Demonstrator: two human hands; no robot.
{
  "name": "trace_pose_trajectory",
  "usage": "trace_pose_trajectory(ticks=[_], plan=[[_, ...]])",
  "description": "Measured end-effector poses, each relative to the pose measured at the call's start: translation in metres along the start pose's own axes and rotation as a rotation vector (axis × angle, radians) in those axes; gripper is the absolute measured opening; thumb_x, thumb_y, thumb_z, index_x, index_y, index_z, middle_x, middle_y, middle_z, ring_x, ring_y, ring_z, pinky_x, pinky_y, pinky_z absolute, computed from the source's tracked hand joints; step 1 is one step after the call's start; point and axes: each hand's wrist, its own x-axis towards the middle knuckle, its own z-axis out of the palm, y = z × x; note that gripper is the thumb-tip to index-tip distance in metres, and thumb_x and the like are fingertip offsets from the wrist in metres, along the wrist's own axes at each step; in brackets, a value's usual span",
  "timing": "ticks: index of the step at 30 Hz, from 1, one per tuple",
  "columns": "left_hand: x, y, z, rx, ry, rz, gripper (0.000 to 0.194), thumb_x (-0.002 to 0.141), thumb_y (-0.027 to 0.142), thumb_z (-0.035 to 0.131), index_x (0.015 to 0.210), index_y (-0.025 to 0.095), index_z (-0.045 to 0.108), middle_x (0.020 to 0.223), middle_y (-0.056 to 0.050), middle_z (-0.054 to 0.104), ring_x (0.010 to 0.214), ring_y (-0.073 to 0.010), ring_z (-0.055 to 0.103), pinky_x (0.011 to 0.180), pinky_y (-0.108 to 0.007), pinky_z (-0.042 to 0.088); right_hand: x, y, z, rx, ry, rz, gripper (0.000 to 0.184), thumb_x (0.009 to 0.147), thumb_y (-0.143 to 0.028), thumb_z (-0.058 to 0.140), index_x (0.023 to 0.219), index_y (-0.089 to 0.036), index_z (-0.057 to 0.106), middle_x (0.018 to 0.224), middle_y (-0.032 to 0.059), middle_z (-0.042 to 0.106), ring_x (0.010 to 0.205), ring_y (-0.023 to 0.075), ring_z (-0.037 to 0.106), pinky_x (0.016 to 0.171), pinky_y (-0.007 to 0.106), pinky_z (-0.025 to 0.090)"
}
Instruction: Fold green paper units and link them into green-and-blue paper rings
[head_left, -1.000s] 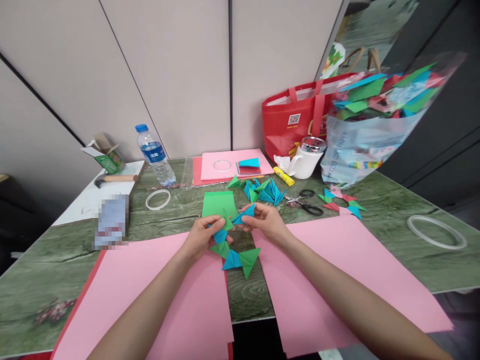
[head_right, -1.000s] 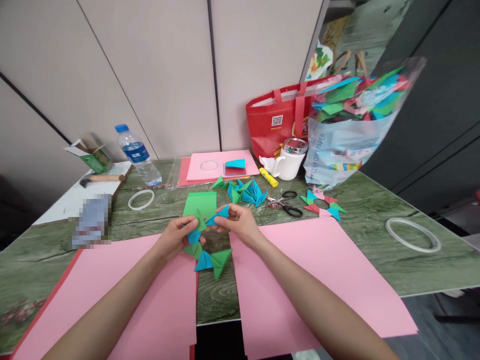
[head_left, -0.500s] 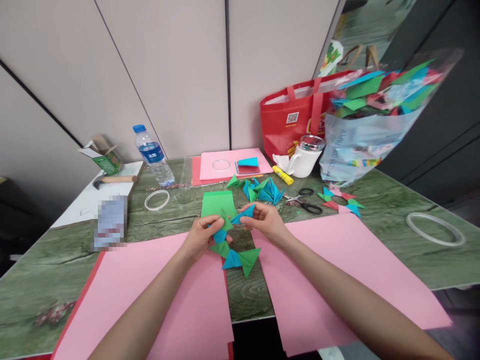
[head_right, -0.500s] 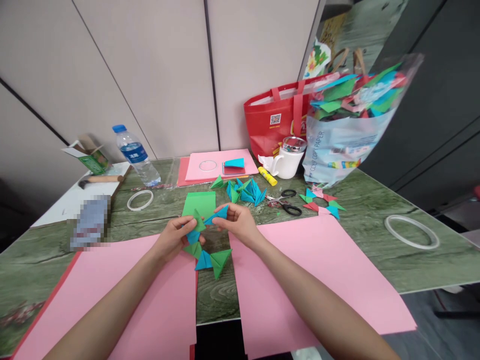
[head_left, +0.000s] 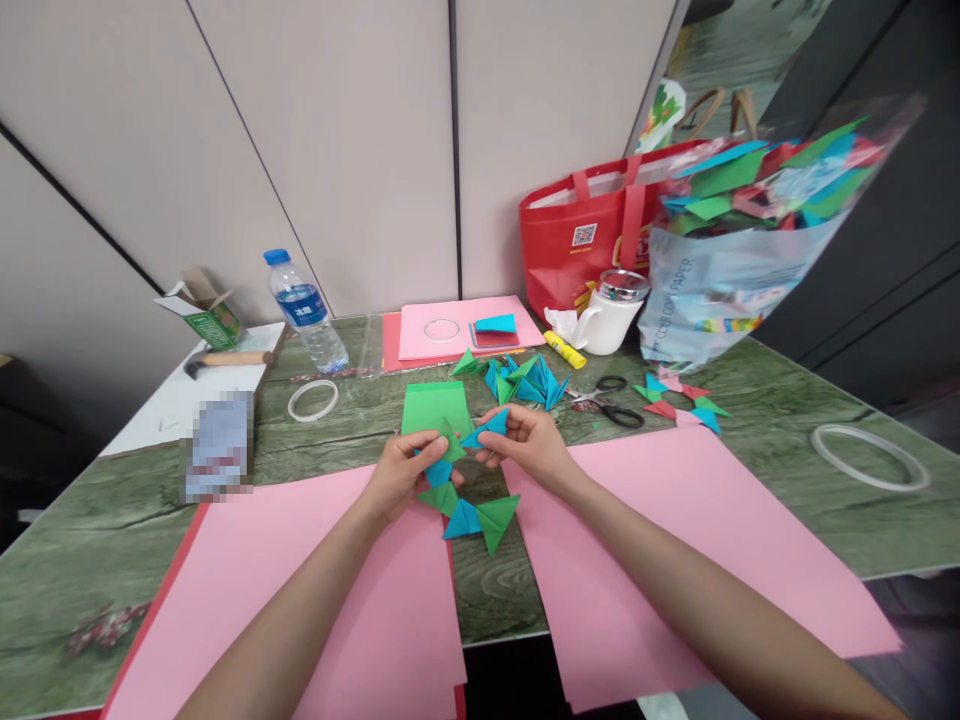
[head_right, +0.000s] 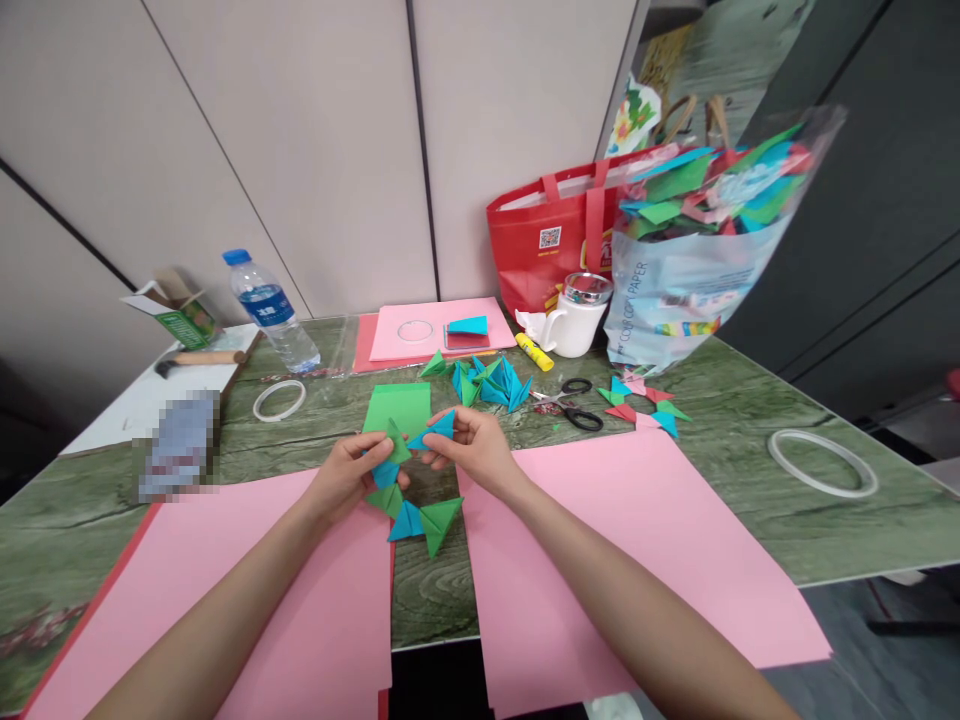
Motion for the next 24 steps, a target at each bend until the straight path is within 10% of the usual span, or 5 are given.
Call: trace_pose_trajectory(ticks=[24], plan=[[-0.0002, -0.0022, 0.0013, -0.001, -0.051, -0.047, 0.029, 0.07, 0.039, 0.064, 0.067, 0.011, 0.06, 0.053, -0.004, 0.064, 0.046, -0.0138, 0.059, 0.049, -0.025, 0.049, 0.0013, 0.0059, -0.0008, -0.029, -0.013, -0.024, 0.029, 0.064, -0.033, 0.071, 0.081, -0.015, 0.055, 0.062, 0.0003, 0.066, 0.054, 0.0147, 0.066, 0.046, 0.022, 0.055]])
